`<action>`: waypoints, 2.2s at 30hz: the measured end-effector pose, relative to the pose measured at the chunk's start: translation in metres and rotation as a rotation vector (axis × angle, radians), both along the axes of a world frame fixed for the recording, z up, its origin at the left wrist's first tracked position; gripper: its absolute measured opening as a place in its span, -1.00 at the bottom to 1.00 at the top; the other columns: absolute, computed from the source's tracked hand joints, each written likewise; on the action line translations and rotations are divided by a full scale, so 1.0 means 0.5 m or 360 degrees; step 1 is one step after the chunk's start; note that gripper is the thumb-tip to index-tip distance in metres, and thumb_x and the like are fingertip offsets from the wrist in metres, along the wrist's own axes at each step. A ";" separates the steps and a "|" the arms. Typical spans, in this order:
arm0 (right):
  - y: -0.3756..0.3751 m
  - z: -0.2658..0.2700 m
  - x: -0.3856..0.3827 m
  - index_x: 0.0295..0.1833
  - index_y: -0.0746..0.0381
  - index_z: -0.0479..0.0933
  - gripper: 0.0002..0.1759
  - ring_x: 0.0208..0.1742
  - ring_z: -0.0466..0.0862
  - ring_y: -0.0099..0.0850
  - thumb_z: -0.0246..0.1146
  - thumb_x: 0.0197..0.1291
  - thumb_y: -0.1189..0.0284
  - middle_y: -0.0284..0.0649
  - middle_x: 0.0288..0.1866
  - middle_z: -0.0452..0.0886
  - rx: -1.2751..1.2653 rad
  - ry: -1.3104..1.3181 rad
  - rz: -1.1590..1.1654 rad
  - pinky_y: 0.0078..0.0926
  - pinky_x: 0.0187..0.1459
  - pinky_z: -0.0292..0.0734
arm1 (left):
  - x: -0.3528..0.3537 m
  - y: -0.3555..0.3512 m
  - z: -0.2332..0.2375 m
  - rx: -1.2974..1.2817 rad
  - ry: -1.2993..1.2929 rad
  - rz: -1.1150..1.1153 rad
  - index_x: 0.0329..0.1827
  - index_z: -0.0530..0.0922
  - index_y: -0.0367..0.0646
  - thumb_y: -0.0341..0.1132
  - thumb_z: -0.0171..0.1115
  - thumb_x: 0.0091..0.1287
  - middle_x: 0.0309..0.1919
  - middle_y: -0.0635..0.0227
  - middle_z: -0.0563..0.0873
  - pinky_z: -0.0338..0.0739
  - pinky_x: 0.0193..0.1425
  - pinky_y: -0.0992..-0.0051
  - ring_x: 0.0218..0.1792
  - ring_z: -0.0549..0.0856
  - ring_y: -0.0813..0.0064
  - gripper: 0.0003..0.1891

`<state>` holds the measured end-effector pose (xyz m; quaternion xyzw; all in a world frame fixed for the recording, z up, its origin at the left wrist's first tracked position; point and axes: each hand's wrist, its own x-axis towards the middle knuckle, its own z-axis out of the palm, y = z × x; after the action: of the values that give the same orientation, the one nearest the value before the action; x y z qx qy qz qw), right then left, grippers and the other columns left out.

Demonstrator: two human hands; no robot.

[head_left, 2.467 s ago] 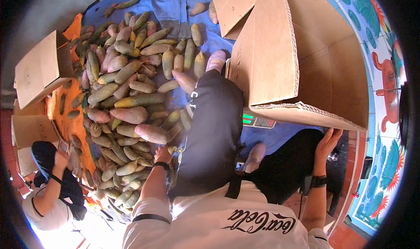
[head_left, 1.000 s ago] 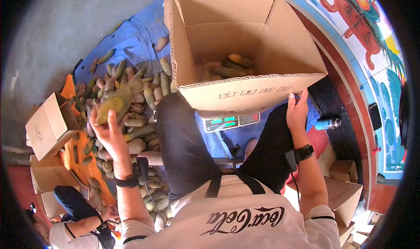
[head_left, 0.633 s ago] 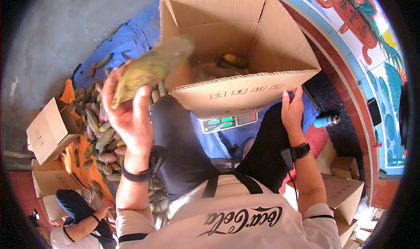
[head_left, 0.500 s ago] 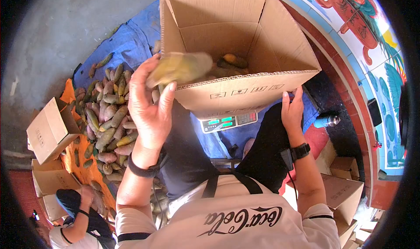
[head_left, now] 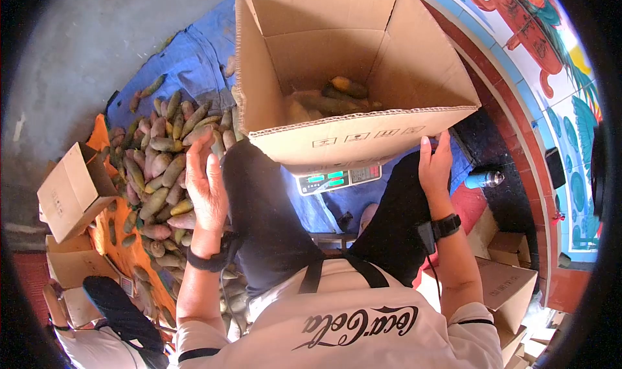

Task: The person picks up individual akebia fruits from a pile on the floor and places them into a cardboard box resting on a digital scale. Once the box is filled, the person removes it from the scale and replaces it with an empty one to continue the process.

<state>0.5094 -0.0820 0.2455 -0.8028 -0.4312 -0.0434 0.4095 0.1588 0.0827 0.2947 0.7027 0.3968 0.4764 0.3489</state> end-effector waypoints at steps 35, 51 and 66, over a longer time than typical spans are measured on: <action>0.012 0.014 -0.016 0.23 0.44 0.16 -0.53 0.06 0.48 -0.07 0.01 0.26 0.45 0.13 0.03 0.46 0.0032 0.0007 0.0035 -0.29 0.10 0.33 | -0.404 -0.144 -0.575 -0.0915 0.1826 -0.0055 0.11 0.42 -0.18 -0.26 0.25 0.09 0.15 0.03 0.43 0.23 0.31 0.23 0.24 0.32 0.07 -0.51; 0.007 -0.008 0.002 0.23 0.42 0.19 -0.55 -0.01 0.51 -0.17 -0.03 0.31 0.40 0.08 0.02 0.48 -0.0024 -0.0096 -0.0072 -0.35 0.06 0.35 | -0.326 -0.132 -0.474 -0.1099 0.2356 -0.0006 0.14 0.44 -0.03 -0.10 0.20 0.14 0.22 0.29 0.40 -0.01 0.39 0.03 0.30 0.28 0.21 -0.52; 0.004 -0.016 0.012 0.29 0.43 0.12 -0.48 0.07 0.49 -0.11 -0.02 0.31 0.38 0.13 0.12 0.41 -0.0051 -0.0251 -0.0048 -0.33 0.08 0.36 | -0.402 -0.078 -0.514 -0.1038 0.2519 0.0256 0.25 0.30 0.10 -0.35 0.15 0.15 0.33 0.31 0.20 0.13 0.32 -0.01 0.35 0.14 0.13 -0.46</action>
<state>0.5155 -0.0801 0.2377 -0.8099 -0.4505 -0.1057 0.3606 -0.0425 0.0439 0.0378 0.6624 0.6891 -0.2686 0.1191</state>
